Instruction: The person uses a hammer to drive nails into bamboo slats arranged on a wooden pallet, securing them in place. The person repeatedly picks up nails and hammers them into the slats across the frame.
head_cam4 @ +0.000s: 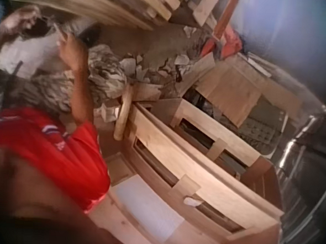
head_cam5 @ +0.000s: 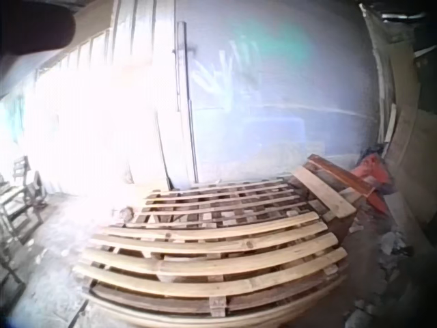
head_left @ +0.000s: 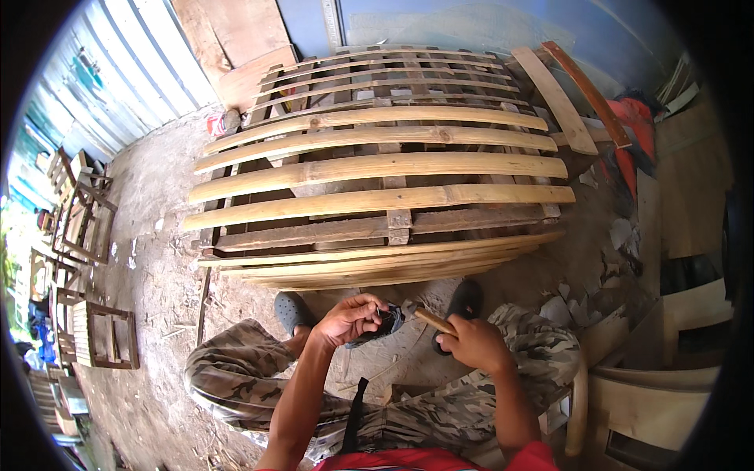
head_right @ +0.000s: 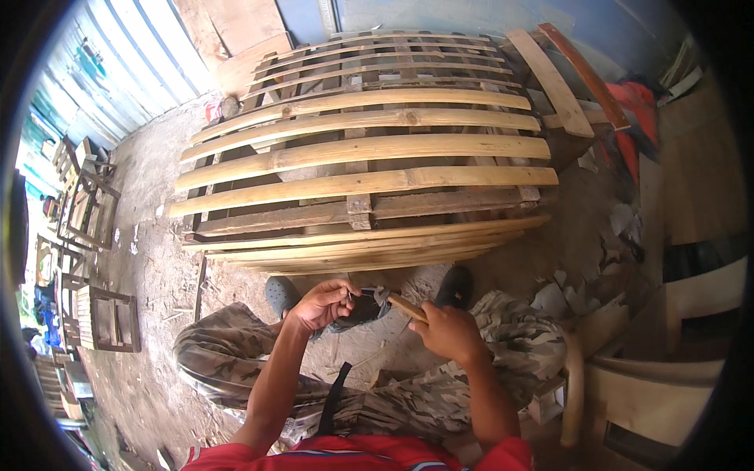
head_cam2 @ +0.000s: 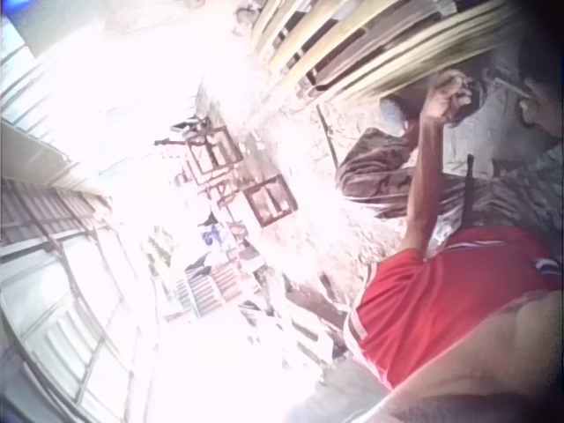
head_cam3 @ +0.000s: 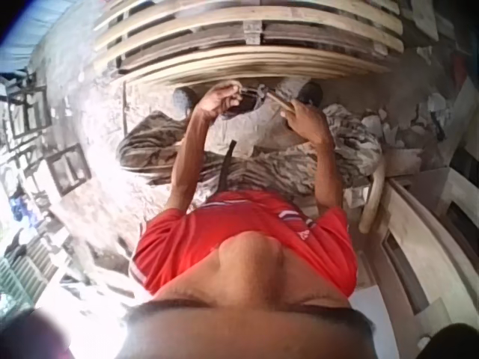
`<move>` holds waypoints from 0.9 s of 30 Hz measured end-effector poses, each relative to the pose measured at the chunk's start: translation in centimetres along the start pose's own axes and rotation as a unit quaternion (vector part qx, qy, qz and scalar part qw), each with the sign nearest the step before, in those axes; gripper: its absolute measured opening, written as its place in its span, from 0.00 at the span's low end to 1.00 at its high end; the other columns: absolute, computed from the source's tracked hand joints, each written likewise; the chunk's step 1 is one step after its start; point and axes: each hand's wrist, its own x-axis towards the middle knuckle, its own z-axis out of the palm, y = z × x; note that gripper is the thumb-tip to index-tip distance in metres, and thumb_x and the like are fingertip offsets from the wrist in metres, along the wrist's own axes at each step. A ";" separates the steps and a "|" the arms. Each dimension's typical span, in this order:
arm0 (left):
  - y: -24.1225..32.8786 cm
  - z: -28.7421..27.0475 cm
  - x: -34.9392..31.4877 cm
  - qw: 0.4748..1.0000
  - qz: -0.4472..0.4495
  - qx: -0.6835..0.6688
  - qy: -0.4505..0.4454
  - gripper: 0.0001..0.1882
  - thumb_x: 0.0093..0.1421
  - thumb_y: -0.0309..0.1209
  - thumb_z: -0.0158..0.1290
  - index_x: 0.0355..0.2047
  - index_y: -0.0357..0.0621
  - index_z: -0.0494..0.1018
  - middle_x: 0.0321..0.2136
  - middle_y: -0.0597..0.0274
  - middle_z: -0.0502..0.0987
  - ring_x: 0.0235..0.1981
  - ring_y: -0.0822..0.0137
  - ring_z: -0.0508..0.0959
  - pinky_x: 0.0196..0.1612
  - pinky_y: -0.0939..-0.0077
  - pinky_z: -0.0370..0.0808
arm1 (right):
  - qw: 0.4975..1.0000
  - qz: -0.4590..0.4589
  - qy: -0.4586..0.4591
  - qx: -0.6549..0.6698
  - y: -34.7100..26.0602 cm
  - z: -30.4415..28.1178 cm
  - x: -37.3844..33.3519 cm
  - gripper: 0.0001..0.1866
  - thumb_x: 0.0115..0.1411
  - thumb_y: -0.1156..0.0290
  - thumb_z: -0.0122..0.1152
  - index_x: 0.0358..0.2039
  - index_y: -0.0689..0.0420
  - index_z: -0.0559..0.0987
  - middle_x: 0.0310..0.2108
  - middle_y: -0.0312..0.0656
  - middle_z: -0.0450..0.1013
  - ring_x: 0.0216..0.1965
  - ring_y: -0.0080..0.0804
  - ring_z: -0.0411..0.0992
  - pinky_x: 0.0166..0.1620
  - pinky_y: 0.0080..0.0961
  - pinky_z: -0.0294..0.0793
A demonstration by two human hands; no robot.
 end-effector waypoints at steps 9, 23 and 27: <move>0.3 2.4 -1.7 0.997 0.078 -0.026 -0.006 0.09 0.70 0.31 0.54 0.45 0.40 0.76 0.36 0.61 0.79 0.36 0.70 0.82 0.37 0.75 0.85 | 0.995 -0.041 0.045 0.076 0.7 0.1 -0.5 0.22 0.61 0.48 0.65 0.40 0.56 0.79 0.25 0.49 0.78 0.29 0.51 0.79 0.33 0.43 0.75; -5.2 -10.3 2.2 0.937 -0.066 0.217 0.265 0.08 0.65 0.31 0.60 0.41 0.41 0.80 0.32 0.64 0.81 0.33 0.71 0.82 0.33 0.75 0.81 | 0.997 0.041 -0.030 -0.053 1.7 1.5 -0.4 0.20 0.63 0.54 0.63 0.39 0.61 0.76 0.37 0.49 0.78 0.36 0.55 0.79 0.40 0.49 0.77; -12.1 -20.5 3.5 0.851 -0.141 0.351 0.363 0.10 0.62 0.33 0.57 0.35 0.39 0.83 0.32 0.53 0.84 0.35 0.64 0.85 0.33 0.66 0.83 | 0.996 0.009 -0.046 -0.074 0.7 1.8 0.2 0.19 0.63 0.54 0.63 0.39 0.60 0.76 0.33 0.50 0.79 0.36 0.56 0.79 0.40 0.49 0.77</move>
